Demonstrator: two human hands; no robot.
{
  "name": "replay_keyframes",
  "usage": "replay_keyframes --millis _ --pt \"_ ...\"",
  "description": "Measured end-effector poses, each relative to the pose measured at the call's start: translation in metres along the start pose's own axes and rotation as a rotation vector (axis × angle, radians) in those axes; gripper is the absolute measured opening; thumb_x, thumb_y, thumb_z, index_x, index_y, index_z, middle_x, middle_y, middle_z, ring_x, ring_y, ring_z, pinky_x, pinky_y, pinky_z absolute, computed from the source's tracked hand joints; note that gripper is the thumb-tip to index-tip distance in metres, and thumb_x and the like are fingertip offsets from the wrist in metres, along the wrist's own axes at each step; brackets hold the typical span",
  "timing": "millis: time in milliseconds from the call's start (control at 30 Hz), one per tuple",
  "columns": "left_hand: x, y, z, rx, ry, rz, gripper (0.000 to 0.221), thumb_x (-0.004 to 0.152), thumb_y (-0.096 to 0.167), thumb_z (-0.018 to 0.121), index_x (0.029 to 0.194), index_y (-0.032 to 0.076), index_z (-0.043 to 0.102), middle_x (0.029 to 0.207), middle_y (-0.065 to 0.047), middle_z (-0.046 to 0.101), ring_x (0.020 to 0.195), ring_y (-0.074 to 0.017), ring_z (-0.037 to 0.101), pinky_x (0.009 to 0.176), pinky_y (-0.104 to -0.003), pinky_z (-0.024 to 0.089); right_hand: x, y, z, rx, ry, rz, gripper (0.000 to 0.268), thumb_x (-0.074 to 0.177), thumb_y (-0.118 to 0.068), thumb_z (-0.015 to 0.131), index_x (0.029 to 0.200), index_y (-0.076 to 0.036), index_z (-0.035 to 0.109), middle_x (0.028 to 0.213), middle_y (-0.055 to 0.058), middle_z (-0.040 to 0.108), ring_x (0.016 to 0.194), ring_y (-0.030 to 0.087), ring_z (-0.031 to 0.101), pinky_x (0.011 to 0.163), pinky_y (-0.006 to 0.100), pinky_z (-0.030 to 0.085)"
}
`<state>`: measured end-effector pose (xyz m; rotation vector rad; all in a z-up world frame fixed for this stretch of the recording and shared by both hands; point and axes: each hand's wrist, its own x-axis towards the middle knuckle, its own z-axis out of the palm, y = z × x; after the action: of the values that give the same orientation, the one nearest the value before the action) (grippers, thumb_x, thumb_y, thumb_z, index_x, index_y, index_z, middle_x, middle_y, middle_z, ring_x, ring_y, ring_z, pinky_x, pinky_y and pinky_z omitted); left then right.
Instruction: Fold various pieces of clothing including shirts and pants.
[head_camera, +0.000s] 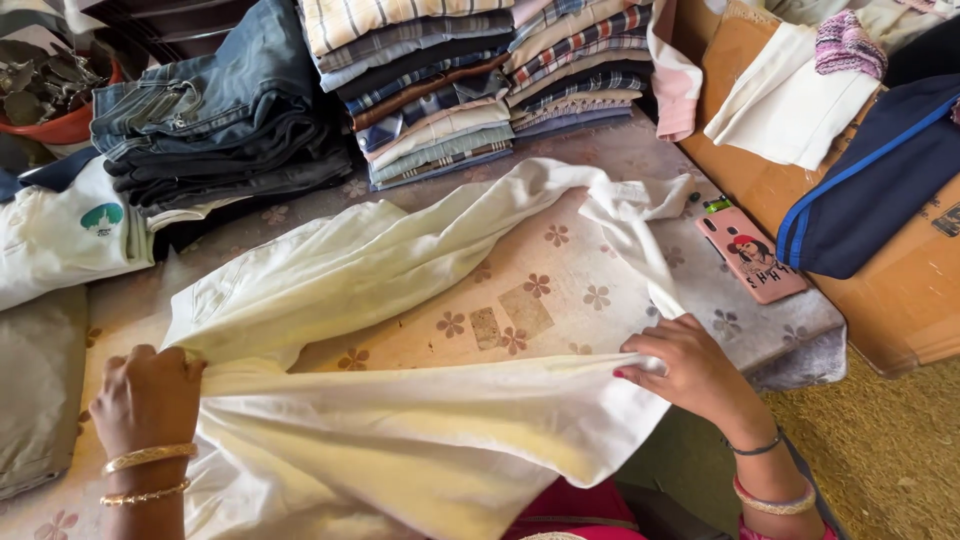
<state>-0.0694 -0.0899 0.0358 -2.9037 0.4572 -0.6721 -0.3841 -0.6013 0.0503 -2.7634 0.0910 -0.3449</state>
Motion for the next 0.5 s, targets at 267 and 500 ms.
replay_keyframes --millis 267,500 --pt "-0.023 -0.063 0.077 -0.160 0.258 -0.092 0.009 0.094 0.017 0.070 0.086 0.013 0.069 0.092 -0.005 0.069 0.082 -0.0226 0.064 0.072 -0.037 0.055 -0.009 0.008 0.000 -0.434 0.072 0.204 0.024 0.078 -0.035 0.080 0.089 -0.014 0.076 0.083 -0.001 0.074 0.081 0.021 0.063 0.081 0.042 0.048" --pt "-0.043 -0.129 0.153 -0.464 0.496 -0.306 0.011 0.083 0.000 0.067 0.076 0.005 0.061 0.080 -0.006 0.061 0.071 -0.0190 0.056 0.068 -0.033 0.044 -0.007 -0.034 -0.021 0.002 0.013 0.100 0.040 0.081 -0.044 0.075 0.106 -0.013 0.072 0.103 0.004 0.072 0.084 0.018 0.072 0.074 0.035 0.060"
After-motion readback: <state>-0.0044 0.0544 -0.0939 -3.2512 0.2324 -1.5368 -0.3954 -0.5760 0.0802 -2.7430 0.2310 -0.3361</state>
